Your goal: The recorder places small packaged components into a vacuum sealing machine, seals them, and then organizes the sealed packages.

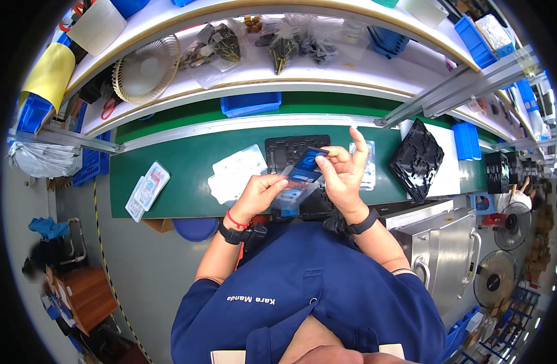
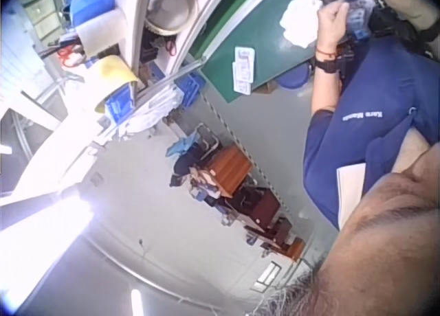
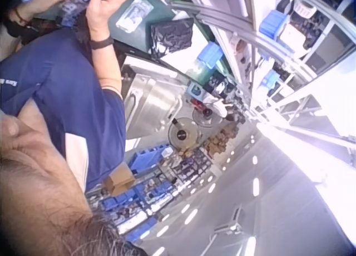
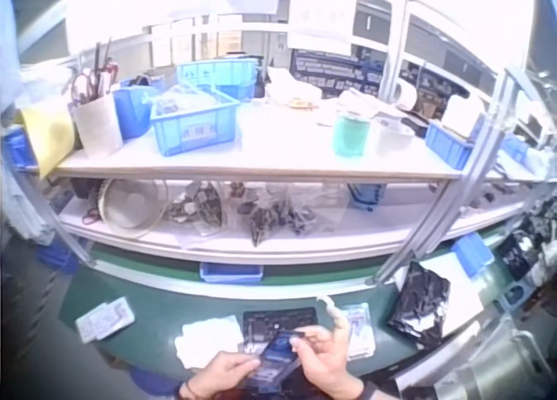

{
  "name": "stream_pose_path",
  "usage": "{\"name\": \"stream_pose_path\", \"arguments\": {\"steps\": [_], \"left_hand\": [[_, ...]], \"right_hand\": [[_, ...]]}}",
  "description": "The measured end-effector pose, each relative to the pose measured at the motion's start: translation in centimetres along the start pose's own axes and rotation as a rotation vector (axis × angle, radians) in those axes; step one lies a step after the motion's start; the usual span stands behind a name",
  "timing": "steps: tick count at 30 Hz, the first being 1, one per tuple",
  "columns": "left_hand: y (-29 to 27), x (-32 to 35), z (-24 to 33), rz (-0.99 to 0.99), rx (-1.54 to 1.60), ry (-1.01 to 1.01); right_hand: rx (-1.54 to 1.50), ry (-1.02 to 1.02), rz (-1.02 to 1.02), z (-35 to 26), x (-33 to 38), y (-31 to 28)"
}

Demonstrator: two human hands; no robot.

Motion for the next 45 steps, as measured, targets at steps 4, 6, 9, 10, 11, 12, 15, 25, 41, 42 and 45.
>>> {"name": "stream_pose_path", "arguments": {"steps": [4, 6, 9, 10, 11, 12, 15, 25, 41, 42, 45], "left_hand": [[0.5, -0.3, -1.1, 0.055, 0.153, -0.008], [0.4, -0.5, -2.1, 0.100, 0.274, -0.012], [1.0, -2.1, -0.5, 0.171, 0.587, 0.072], [1.1, -2.8, 0.7, 0.200, 0.776, 0.164], [0.9, -3.1, 0.5, 0.186, 0.834, 0.215], [1.1, -3.4, 0.5, 0.179, 0.836, 0.213], [1.1, -4.2, 0.3, 0.306, 1.041, 0.172], [4.8, -5.5, 0.5, 0.337, 1.215, 0.108], [9.9, -7.6, -2.9, 0.121, 1.167, -0.055], [10.2, -7.5, -5.3, 0.158, 1.044, -0.161], [12.6, -7.8, -9.7, 0.134, 0.850, -0.246]], "right_hand": [[0.118, 0.015, -0.019, 0.0, 0.1, -0.1], [0.269, -0.015, -0.051, -0.3, 0.2, -0.1], [0.364, -0.267, 0.123, -1.8, 0.9, -1.0], [0.364, -0.268, 0.126, -1.9, 1.3, -1.6], [0.511, -0.216, 0.123, -1.5, 1.7, -2.2], [0.659, -0.162, 0.122, -1.2, 2.2, -2.5], [0.619, -0.010, 0.126, 0.4, 3.3, -2.3], [0.785, -0.036, 0.350, 2.0, 3.9, -2.6], [0.588, 0.276, 0.549, 0.9, 5.6, -7.5], [0.672, 0.310, 0.548, 0.3, 5.9, -7.9], [0.860, 0.293, 0.569, -0.5, 8.5, -11.1]]}}
Point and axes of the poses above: each hand's wrist, its own x-axis away from the middle knuckle, its own y-axis out of the palm, z = x × y, the point moved 4 cm from there along -x, towards the middle knuckle, and after that the axes turned 14 degrees about y, right-handed, at the moved point
